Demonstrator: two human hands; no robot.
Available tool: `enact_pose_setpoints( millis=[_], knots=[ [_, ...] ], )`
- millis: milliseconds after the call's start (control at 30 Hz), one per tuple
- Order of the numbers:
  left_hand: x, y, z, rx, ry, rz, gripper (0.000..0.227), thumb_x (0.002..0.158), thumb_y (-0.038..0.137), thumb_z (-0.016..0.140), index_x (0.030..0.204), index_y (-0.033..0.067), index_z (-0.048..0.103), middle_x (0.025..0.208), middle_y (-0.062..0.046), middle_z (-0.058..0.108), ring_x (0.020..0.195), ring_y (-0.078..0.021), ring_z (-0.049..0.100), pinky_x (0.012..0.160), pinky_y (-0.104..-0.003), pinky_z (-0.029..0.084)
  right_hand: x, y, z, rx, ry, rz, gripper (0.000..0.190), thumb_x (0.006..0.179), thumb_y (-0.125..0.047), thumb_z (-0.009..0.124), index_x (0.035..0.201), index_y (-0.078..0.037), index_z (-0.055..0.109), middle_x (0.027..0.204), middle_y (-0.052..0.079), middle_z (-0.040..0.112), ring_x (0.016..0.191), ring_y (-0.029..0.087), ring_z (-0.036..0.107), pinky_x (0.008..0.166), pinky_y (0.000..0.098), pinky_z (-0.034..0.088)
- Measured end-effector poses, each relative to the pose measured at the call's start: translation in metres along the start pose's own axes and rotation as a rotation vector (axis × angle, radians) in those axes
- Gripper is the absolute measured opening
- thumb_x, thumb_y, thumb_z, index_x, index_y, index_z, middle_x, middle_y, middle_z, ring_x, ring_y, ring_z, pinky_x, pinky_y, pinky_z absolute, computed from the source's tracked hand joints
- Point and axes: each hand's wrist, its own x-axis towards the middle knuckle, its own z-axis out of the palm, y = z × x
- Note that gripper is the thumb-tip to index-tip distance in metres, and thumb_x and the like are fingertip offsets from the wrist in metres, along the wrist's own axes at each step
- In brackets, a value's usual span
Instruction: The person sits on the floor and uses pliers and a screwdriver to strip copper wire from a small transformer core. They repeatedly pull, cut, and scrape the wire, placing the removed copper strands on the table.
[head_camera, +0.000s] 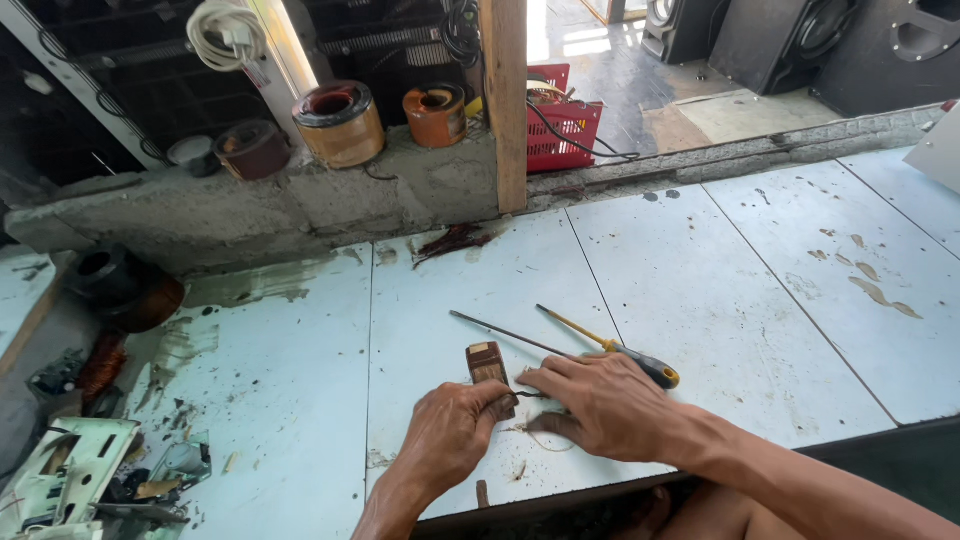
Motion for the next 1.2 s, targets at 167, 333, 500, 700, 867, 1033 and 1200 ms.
enact_pose_setpoints(
  millis=[167, 333, 500, 700, 867, 1033, 1200],
  knots=[
    [-0.001, 0.01, -0.007, -0.166, -0.035, -0.099, 0.032, 0.105, 0.031, 0.065, 0.076, 0.018, 0.063, 0.06, 0.003, 0.051, 0.061, -0.0146, 0.04, 0.059, -0.034, 0.038, 0.001, 0.01, -0.001, -0.645, 0.492, -0.493, 0.023, 0.096, -0.004, 0.067, 0.119, -0.006, 0.068, 0.091, 0.004, 0.065, 0.076, 0.02, 0.062, 0.072, 0.0341, 0.057],
    [0.0, -0.004, 0.014, 0.03, 0.131, 0.145, 0.014, 0.101, 0.023, 0.064, 0.106, 0.0237, 0.077, 0.085, 0.006, 0.081, 0.066, -0.0224, 0.066, 0.07, -0.039, 0.053, -0.004, 0.005, 0.006, -0.029, 0.223, -0.104, 0.01, 0.1, -0.006, 0.061, 0.104, -0.015, 0.065, 0.053, -0.003, 0.057, 0.048, 0.016, 0.057, 0.074, 0.0378, 0.055],
    [-0.001, -0.008, 0.023, 0.304, 0.202, 0.407, 0.024, 0.098, -0.001, 0.058, 0.098, 0.0207, 0.068, 0.06, 0.003, 0.057, 0.051, -0.0151, 0.049, 0.063, -0.035, 0.044, -0.017, 0.012, 0.045, 1.834, -0.215, 0.439, 0.026, 0.11, -0.023, 0.054, 0.095, -0.003, 0.061, 0.051, 0.001, 0.038, 0.042, 0.012, 0.035, 0.057, 0.0357, 0.058],
    [-0.003, 0.021, 0.001, -0.254, 0.041, -0.079, 0.021, 0.101, 0.033, 0.064, 0.103, 0.0227, 0.083, 0.063, 0.005, 0.065, 0.059, -0.0127, 0.051, 0.056, -0.033, 0.039, -0.022, 0.011, 0.01, -0.379, 0.497, -0.325, 0.028, 0.103, -0.011, 0.06, 0.131, -0.009, 0.066, 0.092, 0.004, 0.068, 0.073, 0.021, 0.063, 0.064, 0.037, 0.052],
    [-0.005, 0.03, -0.008, -0.388, -0.111, -0.2, 0.032, 0.104, 0.036, 0.056, 0.118, 0.0203, 0.081, 0.06, 0.006, 0.053, 0.056, -0.0102, 0.039, 0.057, -0.03, 0.035, -0.017, 0.024, -0.004, -0.635, 0.595, -0.385, 0.011, 0.097, -0.008, 0.072, 0.106, -0.012, 0.074, 0.075, -0.002, 0.068, 0.063, 0.015, 0.061, 0.062, 0.0299, 0.053],
    [-0.004, -0.001, 0.013, 0.014, -0.054, -0.063, 0.017, 0.106, 0.034, 0.057, 0.105, 0.0267, 0.073, 0.07, 0.004, 0.07, 0.058, -0.0158, 0.06, 0.058, -0.039, 0.051, -0.017, 0.022, -0.001, -0.521, 0.4, -0.28, 0.006, 0.104, -0.016, 0.064, 0.1, -0.016, 0.068, 0.061, -0.005, 0.064, 0.05, 0.017, 0.056, 0.077, 0.0349, 0.056],
    [0.0, -0.02, 0.041, 0.37, 0.285, 0.435, 0.036, 0.08, -0.012, 0.057, 0.1, 0.0172, 0.066, 0.064, 0.001, 0.061, 0.054, -0.0237, 0.055, 0.066, -0.039, 0.046, -0.026, -0.008, -0.023, 1.376, -0.472, 0.356, 0.032, 0.108, -0.027, 0.055, 0.095, 0.0, 0.065, 0.051, 0.009, 0.056, 0.045, 0.015, 0.05, 0.077, 0.0355, 0.062]
  ],
)
